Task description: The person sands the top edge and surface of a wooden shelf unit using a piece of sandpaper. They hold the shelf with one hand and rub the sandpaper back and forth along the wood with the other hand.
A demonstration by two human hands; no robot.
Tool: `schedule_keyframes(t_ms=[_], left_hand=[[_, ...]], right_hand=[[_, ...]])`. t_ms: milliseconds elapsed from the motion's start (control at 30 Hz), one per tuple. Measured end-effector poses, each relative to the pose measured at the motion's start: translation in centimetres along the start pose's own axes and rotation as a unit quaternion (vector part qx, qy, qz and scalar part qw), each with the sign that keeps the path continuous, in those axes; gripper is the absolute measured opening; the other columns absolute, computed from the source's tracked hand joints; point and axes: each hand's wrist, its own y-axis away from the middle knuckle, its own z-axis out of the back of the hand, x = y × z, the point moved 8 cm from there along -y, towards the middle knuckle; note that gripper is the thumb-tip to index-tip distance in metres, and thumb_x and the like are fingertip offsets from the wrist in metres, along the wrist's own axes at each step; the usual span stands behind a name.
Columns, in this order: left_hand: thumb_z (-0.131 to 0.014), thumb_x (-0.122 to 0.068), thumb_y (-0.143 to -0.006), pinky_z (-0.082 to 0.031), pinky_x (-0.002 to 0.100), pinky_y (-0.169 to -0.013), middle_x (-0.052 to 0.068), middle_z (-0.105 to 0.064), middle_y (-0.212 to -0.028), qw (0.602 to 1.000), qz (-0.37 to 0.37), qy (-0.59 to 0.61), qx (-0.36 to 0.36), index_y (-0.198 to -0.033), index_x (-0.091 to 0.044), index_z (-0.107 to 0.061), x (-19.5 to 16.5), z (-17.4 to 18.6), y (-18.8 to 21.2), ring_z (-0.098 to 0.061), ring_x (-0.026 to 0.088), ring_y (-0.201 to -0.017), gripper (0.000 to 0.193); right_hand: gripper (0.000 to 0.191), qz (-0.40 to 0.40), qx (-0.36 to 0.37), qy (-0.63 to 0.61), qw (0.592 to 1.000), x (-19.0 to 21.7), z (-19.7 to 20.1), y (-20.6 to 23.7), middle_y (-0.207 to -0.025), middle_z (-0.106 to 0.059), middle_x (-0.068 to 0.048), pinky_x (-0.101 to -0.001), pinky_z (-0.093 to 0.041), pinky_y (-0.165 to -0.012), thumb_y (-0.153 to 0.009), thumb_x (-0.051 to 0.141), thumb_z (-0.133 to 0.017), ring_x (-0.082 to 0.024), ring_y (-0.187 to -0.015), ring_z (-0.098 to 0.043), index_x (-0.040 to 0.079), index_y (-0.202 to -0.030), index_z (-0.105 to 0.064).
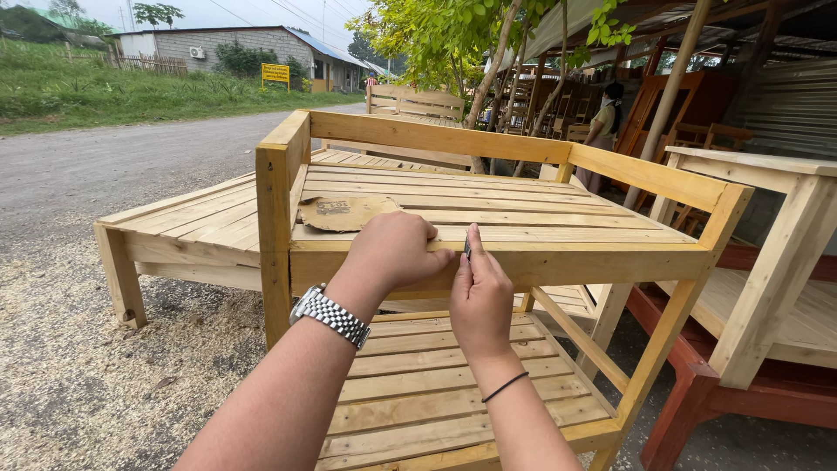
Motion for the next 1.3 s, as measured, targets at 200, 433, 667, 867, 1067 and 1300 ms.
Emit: schedule_keyframes(t_ms=[200, 433, 667, 867, 1067, 1300], left_hand=[[-0.070, -0.050, -0.079, -0.057, 0.044, -0.083, 0.016, -0.076, -0.089, 1.000, -0.004, 0.002, -0.011, -0.095, -0.009, -0.081, -0.1, 0.0, -0.1, -0.073, 0.033, -0.088, 0.046], [-0.068, -0.049, -0.080, -0.057, 0.044, -0.083, 0.016, -0.076, -0.087, 1.000, 0.019, 0.008, -0.004, -0.093, -0.009, -0.081, 0.1, 0.2, 0.1, -0.072, 0.033, -0.086, 0.044], [-0.071, -0.051, -0.078, -0.057, 0.044, -0.083, 0.016, -0.075, -0.088, 1.000, 0.011, 0.000, -0.007, -0.093, -0.008, -0.080, 0.0, 0.2, 0.1, -0.072, 0.034, -0.087, 0.046], [-0.070, -0.051, -0.079, -0.057, 0.044, -0.083, 0.015, -0.076, -0.090, 1.000, 0.006, -0.001, -0.006, -0.096, -0.010, -0.080, -0.1, 0.2, 0.2, -0.072, 0.033, -0.089, 0.046], [-0.069, -0.051, -0.080, -0.057, 0.043, -0.084, 0.016, -0.076, -0.092, 1.000, 0.019, -0.001, 0.015, -0.098, -0.010, -0.080, 0.1, 0.0, 0.0, -0.073, 0.032, -0.090, 0.046], [-0.068, -0.051, -0.081, -0.058, 0.043, -0.085, 0.016, -0.077, -0.090, 0.999, 0.023, -0.005, 0.023, -0.096, -0.011, -0.082, 0.1, 0.0, 0.1, -0.073, 0.032, -0.090, 0.044]], right_hand=[[0.043, 0.041, -0.012, 0.000, 0.999, 1.6, 0.7, -0.2, -0.094, -0.069, -0.020, -0.0413, -0.054, -0.072, -0.100, 0.004, -0.053, -0.033, -0.078, -0.066, 0.001, -0.143, -0.057], [0.045, -0.016, 0.020, 0.027, 0.999, -0.2, -0.3, 0.2, -0.086, -0.067, -0.020, -0.0433, -0.053, -0.071, -0.100, 0.005, -0.054, -0.034, -0.076, -0.066, 0.002, -0.145, -0.056], [0.044, -0.004, 0.005, 0.029, 1.000, 0.1, 0.4, -0.1, -0.093, -0.069, -0.020, -0.0434, -0.054, -0.071, -0.100, 0.006, -0.054, -0.034, -0.079, -0.068, 0.004, -0.144, -0.057], [0.043, -0.006, 0.023, 0.029, 0.999, 0.4, 0.0, -0.4, -0.089, -0.069, -0.020, -0.0432, -0.053, -0.069, -0.100, 0.007, -0.054, -0.033, -0.076, -0.067, 0.002, -0.143, -0.057], [0.042, -0.037, 0.059, -0.011, 0.997, 0.8, -0.1, -0.8, -0.086, -0.068, -0.020, -0.0413, -0.053, -0.068, -0.100, 0.007, -0.053, -0.031, -0.071, -0.067, 0.004, -0.142, -0.058], [0.043, 0.010, 0.033, -0.004, 0.999, 1.5, 0.1, -0.6, -0.090, -0.068, -0.021, -0.0420, -0.054, -0.072, -0.101, 0.006, -0.052, -0.034, -0.077, -0.067, 0.001, -0.144, -0.056]])
